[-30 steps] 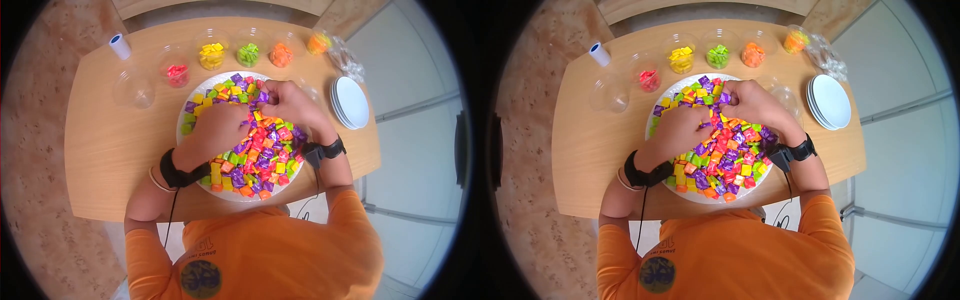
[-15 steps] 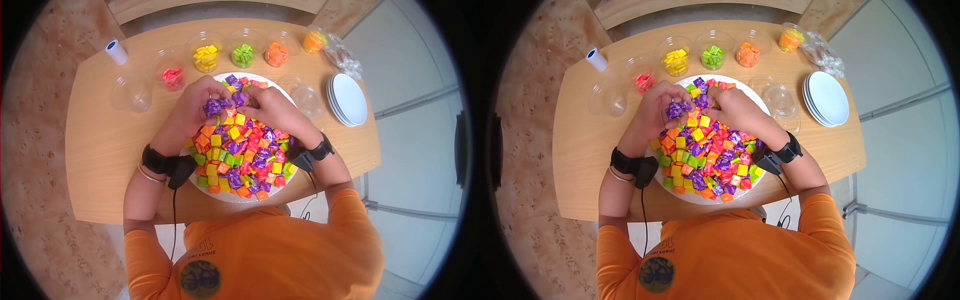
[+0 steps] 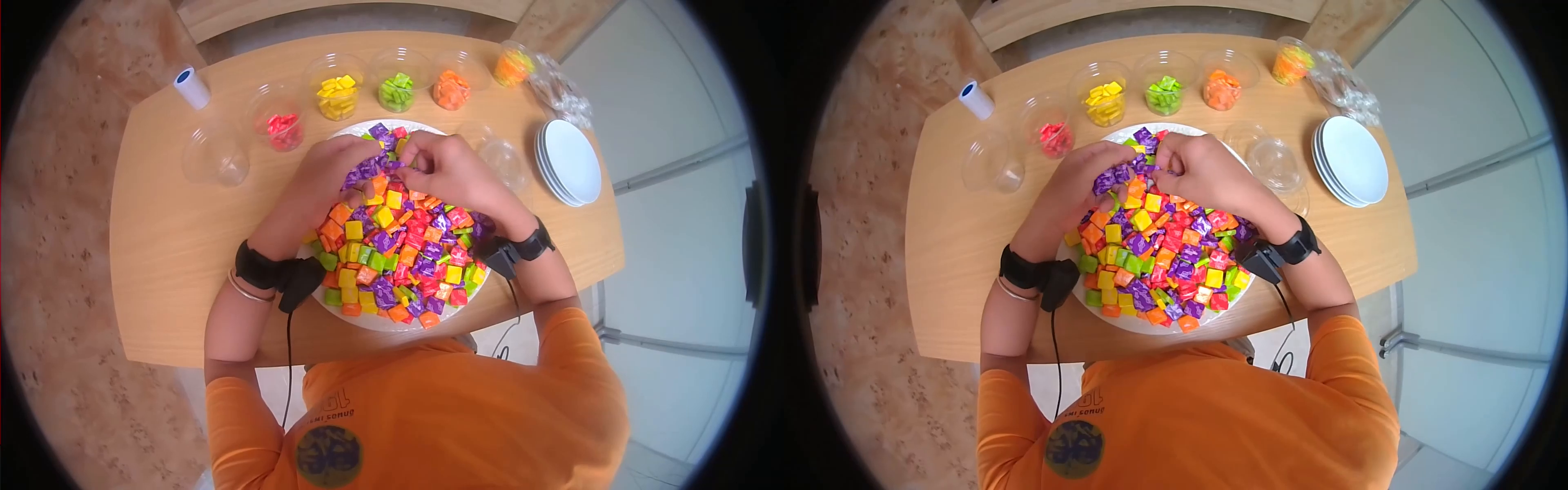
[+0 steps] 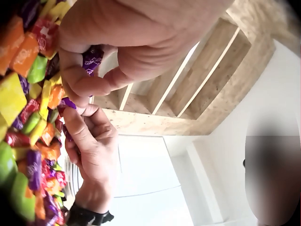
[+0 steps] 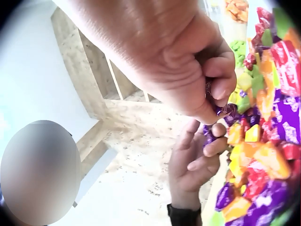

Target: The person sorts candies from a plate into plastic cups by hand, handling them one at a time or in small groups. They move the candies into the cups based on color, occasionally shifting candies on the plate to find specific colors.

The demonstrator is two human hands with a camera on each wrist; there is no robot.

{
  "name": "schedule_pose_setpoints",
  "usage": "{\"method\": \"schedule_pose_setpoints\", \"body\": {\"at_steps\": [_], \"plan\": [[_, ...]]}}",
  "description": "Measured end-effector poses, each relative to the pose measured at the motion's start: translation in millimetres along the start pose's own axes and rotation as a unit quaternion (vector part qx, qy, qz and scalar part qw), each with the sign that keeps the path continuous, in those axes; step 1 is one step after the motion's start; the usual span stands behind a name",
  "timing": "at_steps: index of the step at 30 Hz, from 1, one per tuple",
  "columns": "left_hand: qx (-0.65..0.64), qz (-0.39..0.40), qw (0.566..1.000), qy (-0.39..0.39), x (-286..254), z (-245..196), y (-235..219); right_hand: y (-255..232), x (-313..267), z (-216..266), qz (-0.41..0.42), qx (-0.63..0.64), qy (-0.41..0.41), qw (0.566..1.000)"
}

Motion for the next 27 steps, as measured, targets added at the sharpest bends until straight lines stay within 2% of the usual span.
{"method": "schedule_pose_setpoints", "body": {"at_steps": [1,2,3,4,6,7,8,9,10,12,16,17,18,19,20,21,22,23,25,26,27], "plan": [[-0.001,-0.001,1.0,0.0,-1.8,-1.3,2.8,-6.0,-3.9,7.3,-0.009,0.003,0.014,1.0],[-0.055,-0.008,0.998,-0.03,-4.3,2.8,7.0,-10.9,-8.2,13.5,-0.019,0.006,0.029,0.999],[-0.107,-0.015,0.992,-0.06,-6.1,8.3,11.2,-12.4,-12.2,22.4,-0.019,0.006,0.03,0.999],[-0.107,-0.014,0.992,-0.061,-6.4,10.0,14.6,-13.4,-15.9,35.0,-0.027,-0.012,0.009,1.0],[-0.198,0.097,0.97,-0.101,-9.8,16.1,39.7,-5.3,-16.0,41.4,-0.035,-0.03,-0.01,0.999],[-0.197,0.098,0.97,-0.102,-10.9,21.2,41.5,-1.9,-16.7,56.7,-0.082,-0.034,-0.127,0.988],[-0.275,0.151,0.946,-0.083,-13.0,22.4,50.4,-1.9,-24.1,74.2,-0.128,-0.038,-0.241,0.961],[-0.35,0.202,0.912,-0.063,-14.3,21.3,57.2,2.6,-24.2,72.4,-0.089,-0.035,-0.212,0.972],[-0.35,0.202,0.913,-0.063,-11.0,27.0,56.8,3.5,-23.4,72.9,-0.09,-0.035,-0.212,0.972],[-0.348,0.183,0.917,-0.07,-3.6,36.5,52.7,-1.8,-28.6,85.9,-0.141,-0.046,-0.29,0.945],[-0.356,0.154,0.922,-0.025,-3.9,28.2,43.6,-5.3,-28.8,87.5,-0.105,-0.003,-0.302,0.948],[-0.093,0.091,0.974,0.187,-13.4,0.8,28.2,-10.7,-26.8,80.5,-0.115,0.073,-0.281,0.95],[0.182,0.017,0.909,0.374,-34.6,-26.1,27.8,-16.2,-25.2,72.8,-0.125,0.148,-0.258,0.946],[0.089,0.016,0.917,0.389,-41.0,-35.6,20.6,-23.7,-24.5,66.9,-0.15,0.16,-0.232,0.948],[-0.059,0.008,0.972,0.226,-28.7,-34.3,-0.6,-28.1,-22.5,63.7,-0.15,0.16,-0.231,0.948],[-0.205,0.0,0.978,0.05,-22.9,-29.7,-17.6,-28.5,-16.5,58.5,-0.133,0.092,-0.21,0.964],[-0.19,-0.067,0.973,0.109,-25.4,-48.1,-38.3,-28.0,-10.8,52.2,-0.116,0.024,-0.188,0.975],[-0.174,-0.133,0.961,0.167,-33.3,-65.4,-57.2,-18.2,-6.5,45.0,-0.082,-0.067,-0.203,0.974],[-0.015,-0.181,0.951,0.252,-64.8,-110.1,-81.3,0.4,-2.5,30.6,-0.061,-0.095,-0.224,0.968],[-0.012,-0.182,0.95,0.252,-66.4,-112.6,-92.6,11.9,-1.2,28.8,-0.037,-0.122,-0.245,0.961],[0.091,-0.26,0.926,0.259,-71.2,-119.0,-111.3,18.0,-1.8,28.5,-0.024,-0.157,-0.258,0.953]]}}
Point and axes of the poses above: each hand's wrist, its own x-axis towards the middle knuckle, its own y-axis out of the palm, z = x × y, the point moved 8 cm from there along x, towards the middle knuckle, and after that the axes turned 1 degree about -x, right-handed, at the moved point
